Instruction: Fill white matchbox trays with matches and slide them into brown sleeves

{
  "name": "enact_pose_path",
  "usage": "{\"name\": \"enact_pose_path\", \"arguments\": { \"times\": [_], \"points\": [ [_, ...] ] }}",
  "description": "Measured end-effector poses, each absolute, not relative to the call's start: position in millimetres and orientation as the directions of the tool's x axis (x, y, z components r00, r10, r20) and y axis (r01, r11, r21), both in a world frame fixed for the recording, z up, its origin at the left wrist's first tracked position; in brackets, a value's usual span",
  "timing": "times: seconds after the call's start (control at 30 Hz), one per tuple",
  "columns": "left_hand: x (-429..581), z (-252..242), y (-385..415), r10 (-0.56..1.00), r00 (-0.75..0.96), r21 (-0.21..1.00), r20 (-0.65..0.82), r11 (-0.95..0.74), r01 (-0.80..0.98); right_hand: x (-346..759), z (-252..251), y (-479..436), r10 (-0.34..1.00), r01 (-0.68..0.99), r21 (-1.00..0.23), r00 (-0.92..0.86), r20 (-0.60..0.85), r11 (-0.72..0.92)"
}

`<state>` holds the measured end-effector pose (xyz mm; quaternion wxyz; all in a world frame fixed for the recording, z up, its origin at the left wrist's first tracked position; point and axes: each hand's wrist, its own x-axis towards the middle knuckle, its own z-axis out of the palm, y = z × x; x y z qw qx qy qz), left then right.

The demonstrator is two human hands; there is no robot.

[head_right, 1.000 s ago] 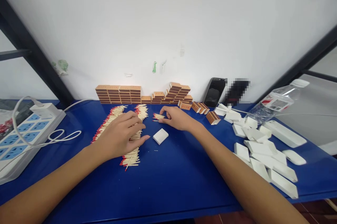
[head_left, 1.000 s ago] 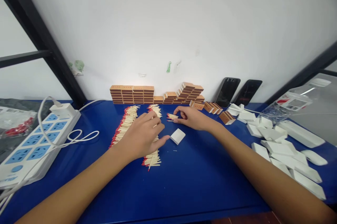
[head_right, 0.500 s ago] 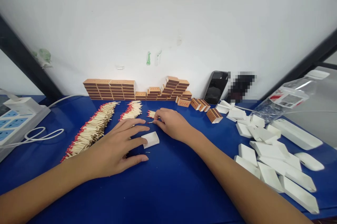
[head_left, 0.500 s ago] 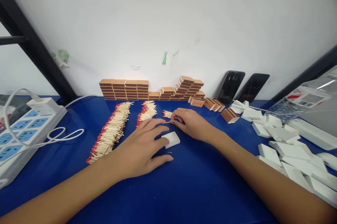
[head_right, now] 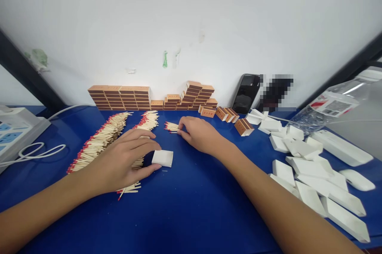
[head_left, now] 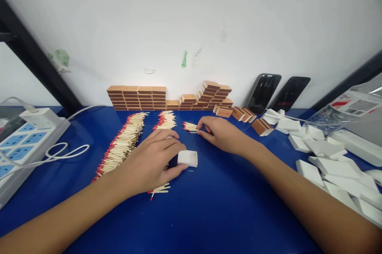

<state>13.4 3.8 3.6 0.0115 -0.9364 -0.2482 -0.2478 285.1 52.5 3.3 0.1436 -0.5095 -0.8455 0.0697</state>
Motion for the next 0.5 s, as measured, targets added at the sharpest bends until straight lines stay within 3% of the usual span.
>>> {"name": "enact_pose_path", "arguments": {
  "times": [0.17,0.5],
  "points": [
    [12.8,4.5,4.8,0.47,0.73,0.037,0.496,-0.852,0.523,284.9,2.3,54.6,0.872,0.834,-0.255,-0.463,0.158,0.489],
    [10.4,0.9,7.3,0.505,0.725,0.084,0.469,-0.842,0.532,280.9,9.6,48.7,0.883,0.848,-0.247,-0.459,0.097,0.468]
  ]
}}
